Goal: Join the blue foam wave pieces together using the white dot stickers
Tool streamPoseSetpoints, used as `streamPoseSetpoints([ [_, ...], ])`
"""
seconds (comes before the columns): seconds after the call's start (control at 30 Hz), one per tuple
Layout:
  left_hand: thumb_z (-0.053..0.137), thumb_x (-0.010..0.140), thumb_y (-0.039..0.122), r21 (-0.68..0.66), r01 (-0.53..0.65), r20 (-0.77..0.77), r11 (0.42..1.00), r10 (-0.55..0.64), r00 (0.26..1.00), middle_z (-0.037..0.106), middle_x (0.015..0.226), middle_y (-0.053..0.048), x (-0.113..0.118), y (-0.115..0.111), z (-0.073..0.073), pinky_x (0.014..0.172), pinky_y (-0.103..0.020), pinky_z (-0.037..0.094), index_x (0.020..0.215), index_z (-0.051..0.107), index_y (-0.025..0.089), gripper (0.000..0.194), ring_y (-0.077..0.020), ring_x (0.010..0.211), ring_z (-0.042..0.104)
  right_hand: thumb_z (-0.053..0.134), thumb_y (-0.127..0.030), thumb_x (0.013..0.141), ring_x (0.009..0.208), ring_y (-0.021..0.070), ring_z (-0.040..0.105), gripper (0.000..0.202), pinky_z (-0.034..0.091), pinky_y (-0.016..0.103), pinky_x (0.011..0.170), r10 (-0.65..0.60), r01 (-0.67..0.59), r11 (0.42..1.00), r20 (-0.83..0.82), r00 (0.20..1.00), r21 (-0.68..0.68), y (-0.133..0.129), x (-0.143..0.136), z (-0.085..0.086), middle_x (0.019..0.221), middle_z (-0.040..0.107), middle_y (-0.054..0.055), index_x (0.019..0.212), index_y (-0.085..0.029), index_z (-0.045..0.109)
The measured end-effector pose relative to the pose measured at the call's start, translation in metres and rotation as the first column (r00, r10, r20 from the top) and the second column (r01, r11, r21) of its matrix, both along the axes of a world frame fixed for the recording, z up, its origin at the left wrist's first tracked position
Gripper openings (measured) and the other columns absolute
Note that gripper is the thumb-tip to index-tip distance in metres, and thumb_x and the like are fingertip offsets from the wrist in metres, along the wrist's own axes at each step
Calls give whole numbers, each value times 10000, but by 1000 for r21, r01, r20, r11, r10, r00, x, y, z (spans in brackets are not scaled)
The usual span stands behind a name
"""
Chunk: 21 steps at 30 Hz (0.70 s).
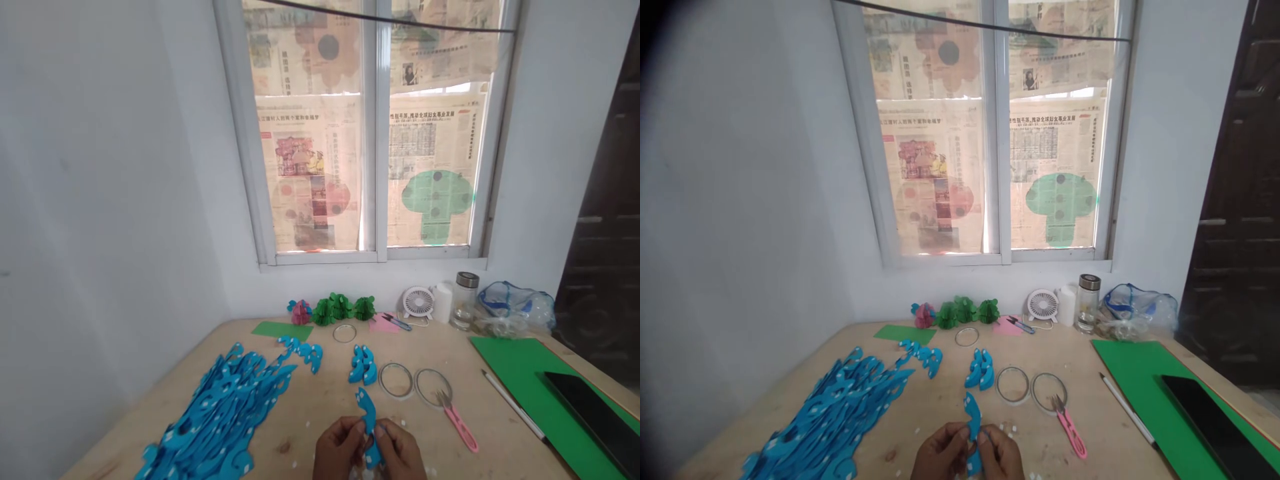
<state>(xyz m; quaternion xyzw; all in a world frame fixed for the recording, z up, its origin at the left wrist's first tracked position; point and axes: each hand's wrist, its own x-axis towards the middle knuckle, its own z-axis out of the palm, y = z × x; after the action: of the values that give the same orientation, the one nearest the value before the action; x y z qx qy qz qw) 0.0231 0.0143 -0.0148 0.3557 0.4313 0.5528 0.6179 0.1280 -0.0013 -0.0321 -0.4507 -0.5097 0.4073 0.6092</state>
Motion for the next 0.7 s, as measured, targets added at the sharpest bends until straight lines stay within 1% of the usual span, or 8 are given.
streamPoseSetpoints([
  [0.1, 803, 336, 502, -45, -2, 65, 999, 5, 998, 517, 424, 9, 1, 1, 1, 432, -220, 364, 570, 650, 138, 459, -82, 390, 414, 465, -637, 729, 493, 155, 454, 510, 418, 259, 547, -3, 3, 1000, 7, 1000, -4, 0, -1, 0, 499, 521, 25, 595, -178, 644],
  [0.2, 814, 313, 486, -93, 32, 103, 995, -23, 994, 532, 442, -2, 1, 1, 1, 429, -223, 358, 611, 667, 141, 480, -96, 405, 440, 478, -634, 721, 508, 163, 470, 495, 404, 251, 509, -15, 15, 1000, 2, 1000, -7, -1, 0, 1, 526, 543, 34, 590, -185, 639],
  [0.3, 798, 323, 519, -88, 33, 39, 996, -29, 999, 519, 422, -4, 2, 2, -2, 406, -210, 321, 586, 661, 135, 485, -87, 386, 413, 483, -623, 724, 529, 175, 490, 477, 395, 247, 493, -22, 22, 1000, 15, 1000, -12, -1, 2, 0, 528, 550, 36, 581, -192, 630],
  [0.4, 770, 354, 553, -19, -27, -63, 999, 26, 998, 491, 396, 13, 2, 3, -4, 409, -203, 313, 566, 655, 140, 478, -70, 373, 375, 496, -606, 728, 535, 174, 501, 457, 405, 248, 509, -24, 25, 1000, 25, 999, -19, 1, 4, -3, 546, 566, 38, 589, -191, 628],
  [0.5, 743, 393, 572, 38, -66, -131, 997, 70, 989, 508, 414, 10, 1, 2, -3, 418, -204, 323, 552, 651, 146, 464, -72, 386, 378, 523, -595, 715, 589, 189, 545, 429, 428, 251, 540, -53, 53, 998, -20, 998, -30, 3, 3, -7, 611, 605, 49, 681, -187, 651],
  [0.6, 731, 409, 576, 60, -97, -153, 993, 106, 983, 502, 415, 11, 0, 1, -1, 408, -205, 322, 547, 644, 145, 460, -81, 390, 387, 558, -594, 686, 618, 197, 574, 432, 444, 253, 558, -84, 80, 995, -85, 993, -53, 5, 3, -11, 656, 629, 54, 770, -180, 651],
  [0.7, 733, 410, 568, 64, -111, -153, 992, 119, 981, 485, 403, 18, 1, 1, -1, 396, -208, 319, 548, 635, 144, 457, -81, 375, 372, 582, -596, 661, 542, 170, 541, 432, 429, 241, 517, -88, 82, 994, -75, 993, -74, 6, 5, -15, 598, 608, 44, 693, -168, 636],
])
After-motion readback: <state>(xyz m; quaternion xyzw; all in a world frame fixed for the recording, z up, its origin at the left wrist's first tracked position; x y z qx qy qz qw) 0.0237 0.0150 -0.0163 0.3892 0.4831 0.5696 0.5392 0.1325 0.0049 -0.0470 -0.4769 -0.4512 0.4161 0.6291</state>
